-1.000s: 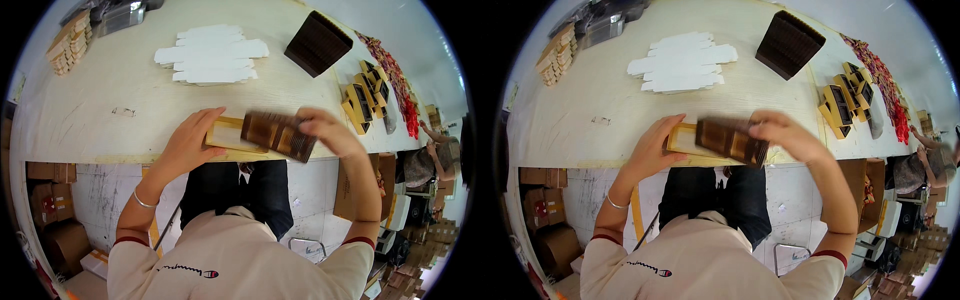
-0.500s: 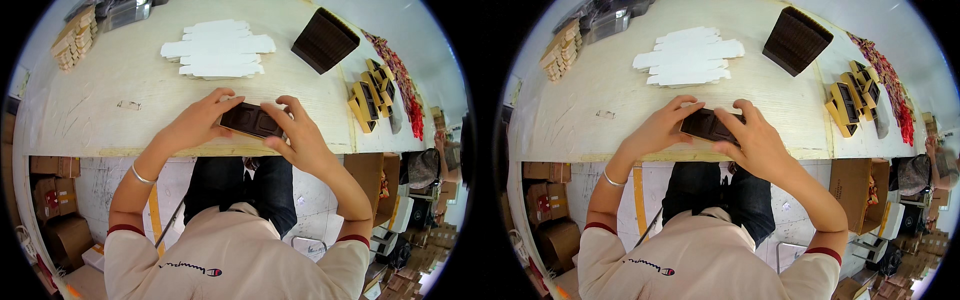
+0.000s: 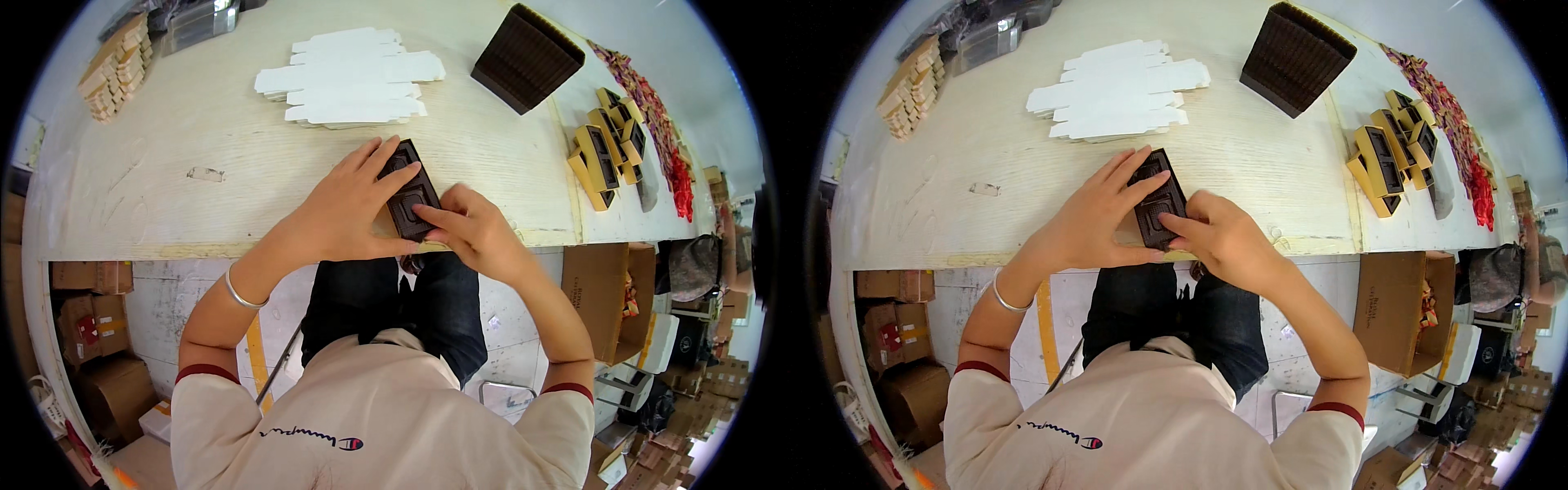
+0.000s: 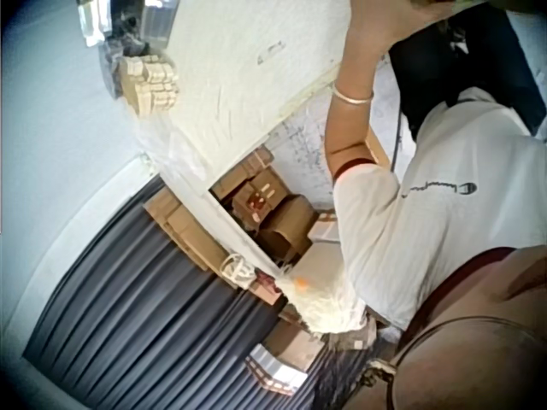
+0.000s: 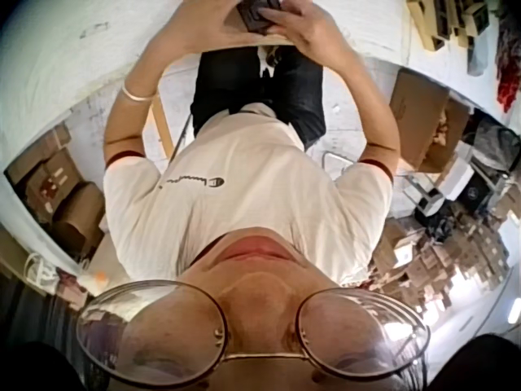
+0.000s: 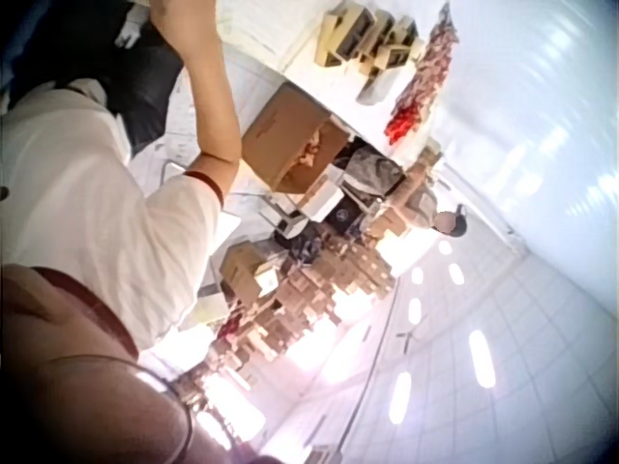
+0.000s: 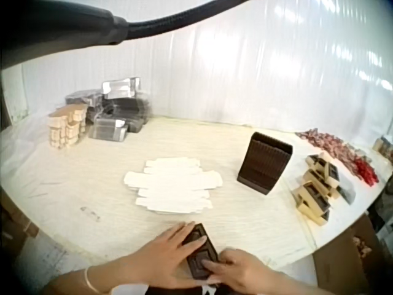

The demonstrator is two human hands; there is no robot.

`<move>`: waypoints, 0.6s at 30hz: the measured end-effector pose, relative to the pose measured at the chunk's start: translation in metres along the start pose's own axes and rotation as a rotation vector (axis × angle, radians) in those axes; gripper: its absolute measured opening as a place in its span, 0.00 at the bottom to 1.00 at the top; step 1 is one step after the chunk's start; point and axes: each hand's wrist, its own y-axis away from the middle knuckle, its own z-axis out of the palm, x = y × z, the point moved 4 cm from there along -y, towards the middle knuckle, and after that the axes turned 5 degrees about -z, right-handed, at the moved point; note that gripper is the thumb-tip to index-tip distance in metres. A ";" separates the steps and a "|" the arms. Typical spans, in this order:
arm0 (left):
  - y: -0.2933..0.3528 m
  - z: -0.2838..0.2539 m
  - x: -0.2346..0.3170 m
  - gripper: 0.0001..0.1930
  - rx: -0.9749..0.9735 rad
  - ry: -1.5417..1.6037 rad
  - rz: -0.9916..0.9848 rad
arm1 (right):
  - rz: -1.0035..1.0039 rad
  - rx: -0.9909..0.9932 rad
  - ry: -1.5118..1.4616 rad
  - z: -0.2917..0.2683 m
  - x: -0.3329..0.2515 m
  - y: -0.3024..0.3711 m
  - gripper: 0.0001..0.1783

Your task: The person folds flat cardboard pieces into small rectangular boxes and inserts dark rectangular inserts into each one. The person repeats this process multiple times, stacking the completed boxes on the table.

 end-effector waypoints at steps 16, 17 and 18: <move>-0.006 0.003 -0.008 0.43 -0.095 -0.004 0.037 | 0.056 -0.195 -0.127 -0.001 0.009 -0.007 0.21; -0.006 0.004 -0.009 0.43 -0.088 -0.001 0.062 | 0.045 -0.213 -0.185 -0.003 0.012 -0.009 0.21; -0.006 0.005 -0.011 0.43 -0.081 0.001 0.087 | 0.034 -0.230 -0.243 -0.003 0.013 -0.010 0.21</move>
